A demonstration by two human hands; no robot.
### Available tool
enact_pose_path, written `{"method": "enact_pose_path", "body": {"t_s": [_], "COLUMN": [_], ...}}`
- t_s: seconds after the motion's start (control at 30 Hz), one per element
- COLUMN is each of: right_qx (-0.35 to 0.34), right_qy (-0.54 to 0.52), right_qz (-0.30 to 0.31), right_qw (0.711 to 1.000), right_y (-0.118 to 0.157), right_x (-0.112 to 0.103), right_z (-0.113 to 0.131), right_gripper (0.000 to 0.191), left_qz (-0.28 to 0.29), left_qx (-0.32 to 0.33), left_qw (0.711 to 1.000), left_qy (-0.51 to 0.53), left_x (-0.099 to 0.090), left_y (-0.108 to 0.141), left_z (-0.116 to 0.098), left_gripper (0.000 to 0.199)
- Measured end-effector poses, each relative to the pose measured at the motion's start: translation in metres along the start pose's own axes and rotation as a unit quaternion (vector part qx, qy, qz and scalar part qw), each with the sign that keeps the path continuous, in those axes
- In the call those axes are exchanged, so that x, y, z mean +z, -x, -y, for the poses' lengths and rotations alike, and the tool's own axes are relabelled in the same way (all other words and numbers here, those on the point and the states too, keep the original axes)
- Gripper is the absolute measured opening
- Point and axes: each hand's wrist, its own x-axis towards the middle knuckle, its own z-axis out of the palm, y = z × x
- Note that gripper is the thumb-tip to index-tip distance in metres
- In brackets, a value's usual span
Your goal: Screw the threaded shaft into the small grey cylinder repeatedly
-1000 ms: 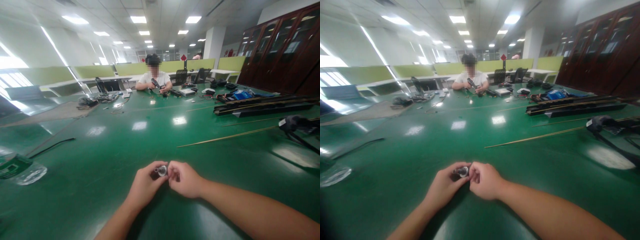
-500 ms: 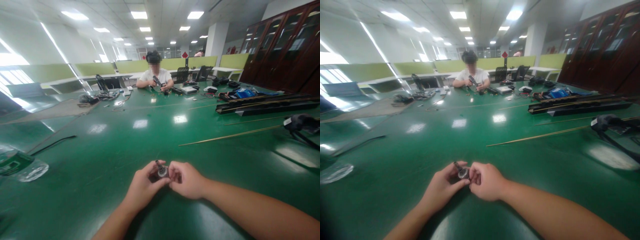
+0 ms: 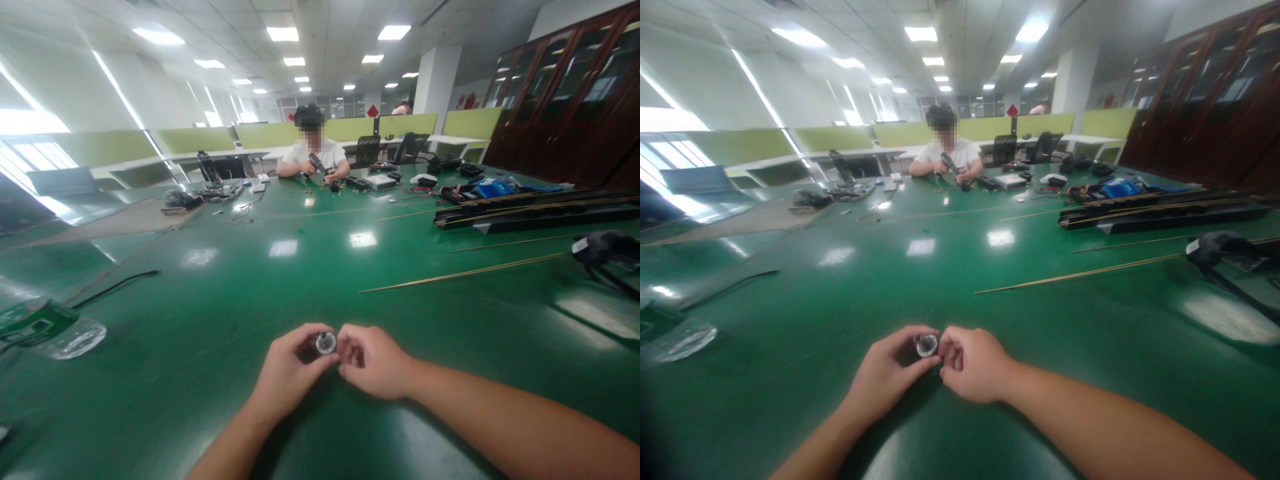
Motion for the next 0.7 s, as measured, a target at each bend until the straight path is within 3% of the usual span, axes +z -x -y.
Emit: {"method": "enact_pose_path", "body": {"t_s": [0.33,0.7], "right_qx": [0.0,-0.008], "right_qy": [-0.012,-0.007], "right_qz": [-0.004,-0.003], "right_qw": [1.0,1.0], "right_y": [-0.0004,0.0], "right_x": [0.0014,0.0029], "right_z": [-0.0015,-0.0055], "right_gripper": [0.018,0.018], "left_qz": [0.03,0.055], "left_qx": [-0.037,-0.029], "left_qw": [0.999,0.997], "left_qy": [0.018,0.045], "left_x": [-0.0015,-0.0012], "left_y": [0.0014,0.0008], "left_z": [0.0046,0.0064], "left_gripper": [0.03,0.024]}}
